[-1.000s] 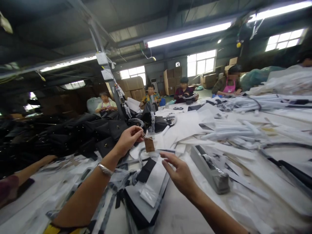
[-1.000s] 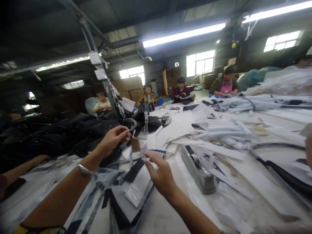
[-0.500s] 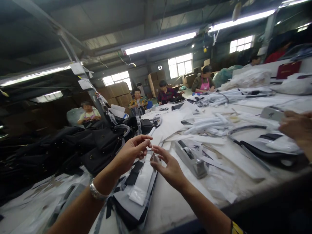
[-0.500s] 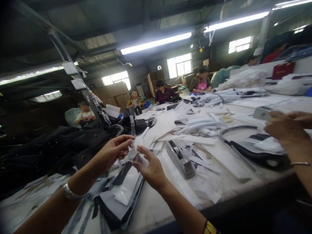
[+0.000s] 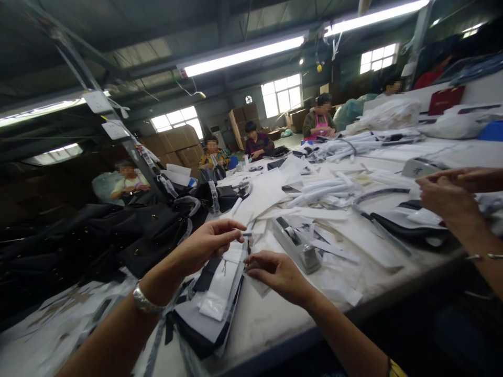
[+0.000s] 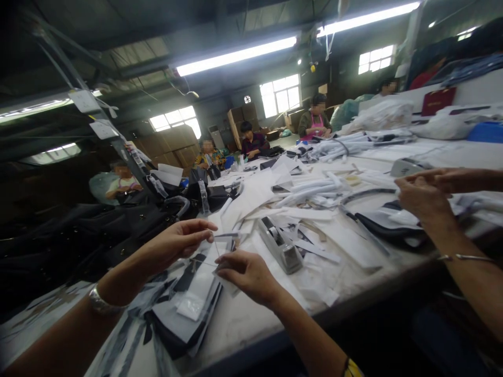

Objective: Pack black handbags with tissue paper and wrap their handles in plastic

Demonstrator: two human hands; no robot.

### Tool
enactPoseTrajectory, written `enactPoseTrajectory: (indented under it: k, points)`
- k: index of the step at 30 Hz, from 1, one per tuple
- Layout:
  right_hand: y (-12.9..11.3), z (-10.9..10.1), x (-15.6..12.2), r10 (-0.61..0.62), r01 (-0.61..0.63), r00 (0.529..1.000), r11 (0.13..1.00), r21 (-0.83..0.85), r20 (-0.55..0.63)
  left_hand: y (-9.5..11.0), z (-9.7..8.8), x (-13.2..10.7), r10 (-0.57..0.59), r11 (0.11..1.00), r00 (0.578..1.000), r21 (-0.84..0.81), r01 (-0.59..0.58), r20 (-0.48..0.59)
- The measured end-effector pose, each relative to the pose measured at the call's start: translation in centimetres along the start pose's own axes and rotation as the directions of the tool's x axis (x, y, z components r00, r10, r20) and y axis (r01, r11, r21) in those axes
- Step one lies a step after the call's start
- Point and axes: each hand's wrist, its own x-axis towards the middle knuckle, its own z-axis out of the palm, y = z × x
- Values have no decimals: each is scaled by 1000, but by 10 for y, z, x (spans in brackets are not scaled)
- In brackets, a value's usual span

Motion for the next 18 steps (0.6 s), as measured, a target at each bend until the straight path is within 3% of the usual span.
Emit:
enactPoseTrajectory:
  k: [6, 12, 16, 18]
  points:
    - [5, 1, -2, -39, 33, 998, 993, -118, -49, -6, -5, -1, 22, 996, 999, -85, -25, -31]
    - [14, -5, -3, -115, 98, 990, 976, -196, -77, -6, 0, -7, 83, 983, 996, -165, -76, 35]
    - [9, -5, -6, -225, 205, 974, 916, -345, -18, -10, 2, -5, 62, 987, 998, -147, -62, -4]
    - [8, -4, -7, -326, 287, 945, 833, -473, -1, -13, 2, -4, 63, 986, 998, -154, -66, -25]
